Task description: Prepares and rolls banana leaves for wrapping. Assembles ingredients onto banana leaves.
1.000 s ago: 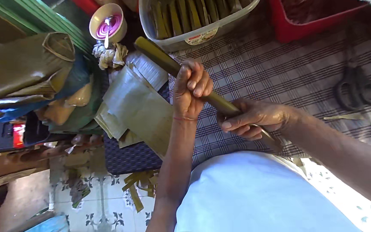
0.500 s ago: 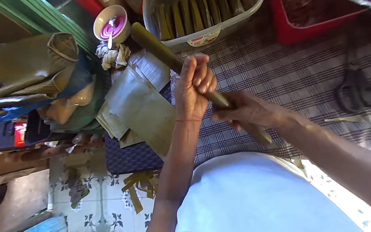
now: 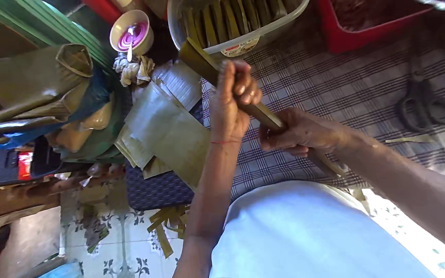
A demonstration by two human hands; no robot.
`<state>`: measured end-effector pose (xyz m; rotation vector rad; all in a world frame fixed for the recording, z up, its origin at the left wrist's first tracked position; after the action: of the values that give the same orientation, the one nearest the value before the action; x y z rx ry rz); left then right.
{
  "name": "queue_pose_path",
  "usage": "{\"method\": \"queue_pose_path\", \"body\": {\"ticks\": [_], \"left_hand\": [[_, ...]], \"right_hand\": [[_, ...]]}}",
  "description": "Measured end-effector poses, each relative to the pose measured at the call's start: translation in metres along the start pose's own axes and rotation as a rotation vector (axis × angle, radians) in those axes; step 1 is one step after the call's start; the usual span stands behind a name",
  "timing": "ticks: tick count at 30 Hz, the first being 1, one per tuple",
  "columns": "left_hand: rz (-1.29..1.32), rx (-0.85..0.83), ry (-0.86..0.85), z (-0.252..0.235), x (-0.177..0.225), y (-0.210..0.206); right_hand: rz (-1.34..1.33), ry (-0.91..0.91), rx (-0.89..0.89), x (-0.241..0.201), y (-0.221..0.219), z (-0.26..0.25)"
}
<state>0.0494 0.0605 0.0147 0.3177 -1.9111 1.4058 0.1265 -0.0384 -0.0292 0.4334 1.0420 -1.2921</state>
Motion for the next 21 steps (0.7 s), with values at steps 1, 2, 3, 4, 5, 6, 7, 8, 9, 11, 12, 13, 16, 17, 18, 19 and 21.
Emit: {"method": "queue_pose_path", "body": {"ticks": [1, 2, 3, 4, 5, 6, 7, 8, 9, 11, 12, 13, 16, 17, 18, 19, 21], "left_hand": [[-0.012, -0.005, -0.027, -0.005, 0.01, 0.0], [-0.009, -0.006, -0.054, -0.009, 0.018, -0.001], [-0.001, -0.007, -0.073, -0.012, 0.022, -0.002], [0.001, -0.007, -0.086, -0.013, 0.025, -0.004], [-0.014, 0.012, -0.103, -0.013, 0.025, -0.005], [-0.053, 0.043, -0.122, -0.011, 0.024, -0.005], [-0.104, 0.06, -0.13, -0.007, 0.021, -0.005], [-0.148, 0.077, -0.122, -0.002, 0.016, -0.006], [-0.148, 0.087, -0.101, 0.005, 0.009, -0.006], [-0.002, 0.02, -0.045, 0.014, -0.004, -0.006], [0.099, -0.088, -0.011, 0.017, -0.008, -0.008], [0.209, -0.224, 0.029, 0.018, -0.01, -0.011], [0.372, -0.444, 0.098, 0.019, -0.014, -0.021], [0.355, -0.397, 0.096, 0.018, -0.016, -0.02], [0.301, -0.309, 0.095, 0.017, -0.019, -0.017], [0.221, -0.208, 0.099, 0.016, -0.023, -0.014], [0.075, -0.037, 0.133, 0.016, -0.029, -0.01]], "right_hand": [[-0.022, -0.022, -0.059, 0.002, -0.001, 0.003], [-0.039, -0.034, -0.107, 0.003, -0.001, 0.005], [-0.066, -0.041, -0.15, 0.003, -0.002, 0.007], [-0.087, -0.056, -0.18, 0.002, -0.002, 0.008], [-0.102, -0.072, -0.201, 0.002, -0.002, 0.009], [-0.113, -0.083, -0.209, 0.002, 0.0, 0.008], [-0.113, -0.09, -0.207, 0.002, 0.001, 0.008], [-0.106, -0.095, -0.209, 0.003, 0.003, 0.006], [-0.1, -0.096, -0.228, 0.005, 0.004, 0.004], [-0.142, -0.079, -0.346, 0.011, 0.003, 0.002], [-0.174, -0.05, -0.443, 0.016, 0.001, 0.002], [-0.208, -0.015, -0.549, 0.02, -0.003, 0.002], [-0.244, 0.036, -0.7, 0.023, -0.01, 0.0], [-0.241, 0.025, -0.661, 0.021, -0.009, -0.002], [-0.245, 0.02, -0.597, 0.017, -0.007, -0.004], [-0.248, 0.007, -0.503, 0.012, -0.004, -0.008], [-0.224, -0.047, -0.314, 0.004, 0.0, -0.015]]}}
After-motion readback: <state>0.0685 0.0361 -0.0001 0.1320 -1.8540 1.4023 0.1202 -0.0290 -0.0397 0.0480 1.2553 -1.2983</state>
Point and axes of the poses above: each hand's wrist, its own z-axis away from the middle knuckle, its own y-axis out of the back of the hand, x = y × z, the point moved 7 cm from there along -z, towards the middle knuckle, and after that the axes turned 7 degrees about -y, right-handed, at the moved point
